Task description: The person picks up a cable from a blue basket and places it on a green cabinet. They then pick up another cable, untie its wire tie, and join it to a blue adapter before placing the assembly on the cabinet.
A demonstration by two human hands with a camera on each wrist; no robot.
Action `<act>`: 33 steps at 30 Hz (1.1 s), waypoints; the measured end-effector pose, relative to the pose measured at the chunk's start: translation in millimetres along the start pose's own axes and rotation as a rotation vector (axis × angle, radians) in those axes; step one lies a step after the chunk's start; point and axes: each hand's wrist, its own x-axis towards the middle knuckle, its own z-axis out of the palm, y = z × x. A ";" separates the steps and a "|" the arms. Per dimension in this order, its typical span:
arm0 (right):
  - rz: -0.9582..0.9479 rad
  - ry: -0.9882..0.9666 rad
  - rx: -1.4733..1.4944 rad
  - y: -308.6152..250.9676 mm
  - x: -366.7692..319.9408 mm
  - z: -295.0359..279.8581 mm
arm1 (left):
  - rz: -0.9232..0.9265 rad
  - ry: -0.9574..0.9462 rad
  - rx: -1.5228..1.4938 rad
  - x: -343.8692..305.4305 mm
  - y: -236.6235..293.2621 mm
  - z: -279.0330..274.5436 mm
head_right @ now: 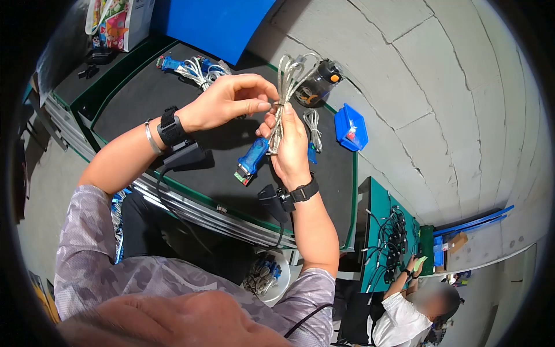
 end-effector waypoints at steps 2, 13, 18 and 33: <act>0.003 -0.010 0.008 0.8 -1.6 2.7 | 0.110 0.012 0.051 1.2 -4.6 -0.3; 0.057 -0.099 0.048 8.6 -3.7 5.4 | -0.042 -0.131 -0.151 -3.0 2.5 2.7; 0.029 -0.159 0.027 15.1 -1.1 3.4 | -0.107 -0.174 -0.224 -2.6 7.2 1.0; 0.177 -0.159 0.399 7.2 -11.6 13.9 | -0.083 -0.193 -0.097 -4.4 13.5 3.0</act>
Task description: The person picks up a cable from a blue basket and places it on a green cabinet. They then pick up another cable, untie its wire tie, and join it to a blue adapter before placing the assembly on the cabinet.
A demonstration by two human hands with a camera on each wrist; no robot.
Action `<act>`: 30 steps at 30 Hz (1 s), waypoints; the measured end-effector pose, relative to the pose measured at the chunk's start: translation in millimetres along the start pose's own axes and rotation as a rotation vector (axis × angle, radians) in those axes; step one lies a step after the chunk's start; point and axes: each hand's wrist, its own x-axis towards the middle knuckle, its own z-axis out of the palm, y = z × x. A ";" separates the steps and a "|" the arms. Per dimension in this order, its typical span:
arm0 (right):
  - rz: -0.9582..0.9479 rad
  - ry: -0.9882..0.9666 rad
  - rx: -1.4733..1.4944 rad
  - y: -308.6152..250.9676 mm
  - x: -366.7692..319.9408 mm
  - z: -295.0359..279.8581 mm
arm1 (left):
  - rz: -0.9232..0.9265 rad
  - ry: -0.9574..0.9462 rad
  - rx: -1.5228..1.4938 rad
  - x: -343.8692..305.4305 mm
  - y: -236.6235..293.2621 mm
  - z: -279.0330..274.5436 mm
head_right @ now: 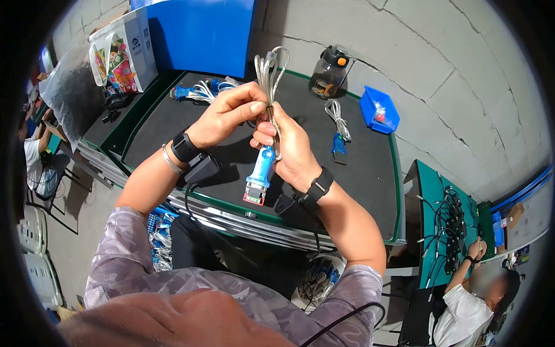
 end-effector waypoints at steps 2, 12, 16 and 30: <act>0.031 -0.038 0.081 0.6 2.2 -4.7 | -0.003 0.005 -0.009 0.6 -2.1 0.0; -0.033 -0.086 -0.001 -6.0 10.4 -19.4 | -0.032 0.030 -0.245 5.8 -2.7 -2.2; -0.083 -0.077 0.115 -9.5 17.7 -33.0 | -0.088 0.365 -0.280 8.0 -1.7 0.3; -0.291 0.092 0.024 -23.2 23.1 -46.6 | -0.624 -0.067 -0.365 -3.2 -23.3 15.2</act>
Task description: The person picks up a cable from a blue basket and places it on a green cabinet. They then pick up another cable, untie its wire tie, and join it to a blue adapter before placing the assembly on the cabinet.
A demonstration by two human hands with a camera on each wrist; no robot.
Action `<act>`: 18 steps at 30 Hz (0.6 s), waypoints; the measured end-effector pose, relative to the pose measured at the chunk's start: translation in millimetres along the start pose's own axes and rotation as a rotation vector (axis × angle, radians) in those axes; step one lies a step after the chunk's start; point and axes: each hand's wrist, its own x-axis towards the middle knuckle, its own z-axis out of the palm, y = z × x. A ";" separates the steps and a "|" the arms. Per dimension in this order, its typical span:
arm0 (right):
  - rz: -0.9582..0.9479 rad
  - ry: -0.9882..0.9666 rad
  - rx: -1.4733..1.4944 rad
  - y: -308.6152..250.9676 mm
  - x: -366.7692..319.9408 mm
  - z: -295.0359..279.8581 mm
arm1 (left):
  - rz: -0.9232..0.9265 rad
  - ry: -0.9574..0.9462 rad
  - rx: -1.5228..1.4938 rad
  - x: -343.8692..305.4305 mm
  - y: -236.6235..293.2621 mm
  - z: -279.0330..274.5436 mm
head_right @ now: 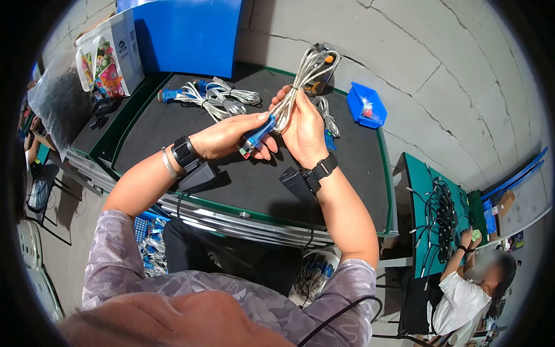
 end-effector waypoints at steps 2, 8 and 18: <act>0.008 0.028 -0.007 0.3 -0.6 0.9 | 0.034 -0.022 -0.014 2.8 -3.2 -3.1; 0.016 0.008 0.005 -4.2 -0.5 -1.2 | 0.000 0.004 -0.080 -0.5 3.5 5.1; -0.075 -0.015 0.004 -13.8 8.4 -14.4 | -0.042 -0.015 0.015 1.8 -0.5 1.4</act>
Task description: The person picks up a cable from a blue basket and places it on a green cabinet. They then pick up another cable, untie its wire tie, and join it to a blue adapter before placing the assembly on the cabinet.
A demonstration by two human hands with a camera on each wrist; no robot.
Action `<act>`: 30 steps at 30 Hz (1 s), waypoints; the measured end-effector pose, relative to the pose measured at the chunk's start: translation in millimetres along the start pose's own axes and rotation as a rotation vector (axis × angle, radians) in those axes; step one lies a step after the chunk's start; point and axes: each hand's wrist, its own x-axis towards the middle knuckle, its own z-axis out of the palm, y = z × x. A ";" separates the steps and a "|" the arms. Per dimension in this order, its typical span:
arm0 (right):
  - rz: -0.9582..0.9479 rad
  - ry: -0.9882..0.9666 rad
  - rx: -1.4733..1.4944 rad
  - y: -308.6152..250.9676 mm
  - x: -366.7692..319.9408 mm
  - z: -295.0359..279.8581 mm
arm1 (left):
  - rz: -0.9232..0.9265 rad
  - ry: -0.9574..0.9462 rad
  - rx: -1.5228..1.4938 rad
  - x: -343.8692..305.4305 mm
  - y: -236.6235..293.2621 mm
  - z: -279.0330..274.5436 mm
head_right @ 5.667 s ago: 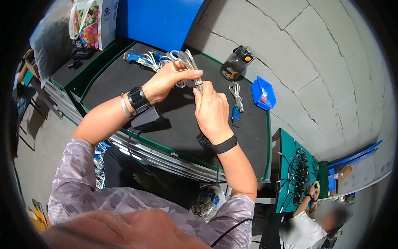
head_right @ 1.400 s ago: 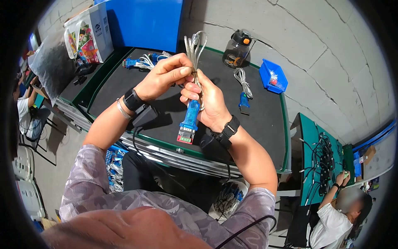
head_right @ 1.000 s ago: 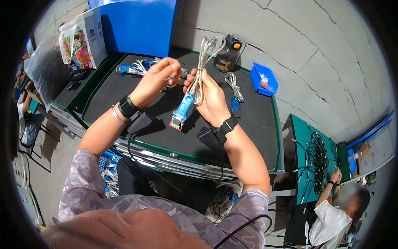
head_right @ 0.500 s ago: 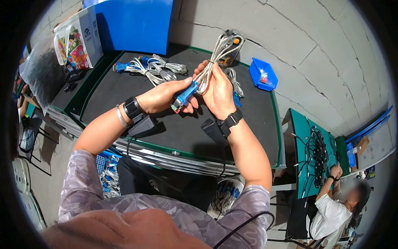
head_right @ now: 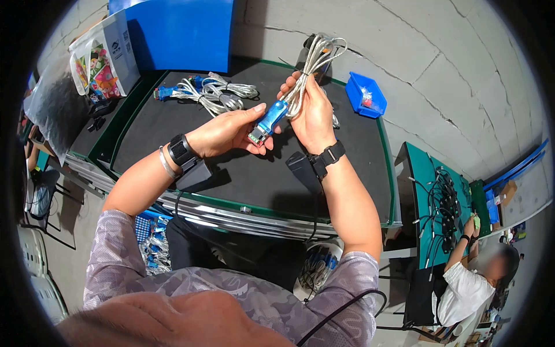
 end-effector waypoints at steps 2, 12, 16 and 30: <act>-0.003 0.014 -0.023 0.3 -0.5 -1.1 | -0.007 -0.013 0.004 -0.8 -0.4 1.2; 0.010 0.086 -0.188 -5.1 -3.0 11.0 | 0.117 0.075 0.057 2.8 -4.2 -0.9; -0.031 0.118 -0.424 -0.2 -3.1 7.5 | 0.181 0.130 0.332 1.3 -2.2 0.5; -0.103 0.112 -0.606 -3.6 -8.2 10.1 | 0.160 0.106 0.191 -2.3 0.9 -0.3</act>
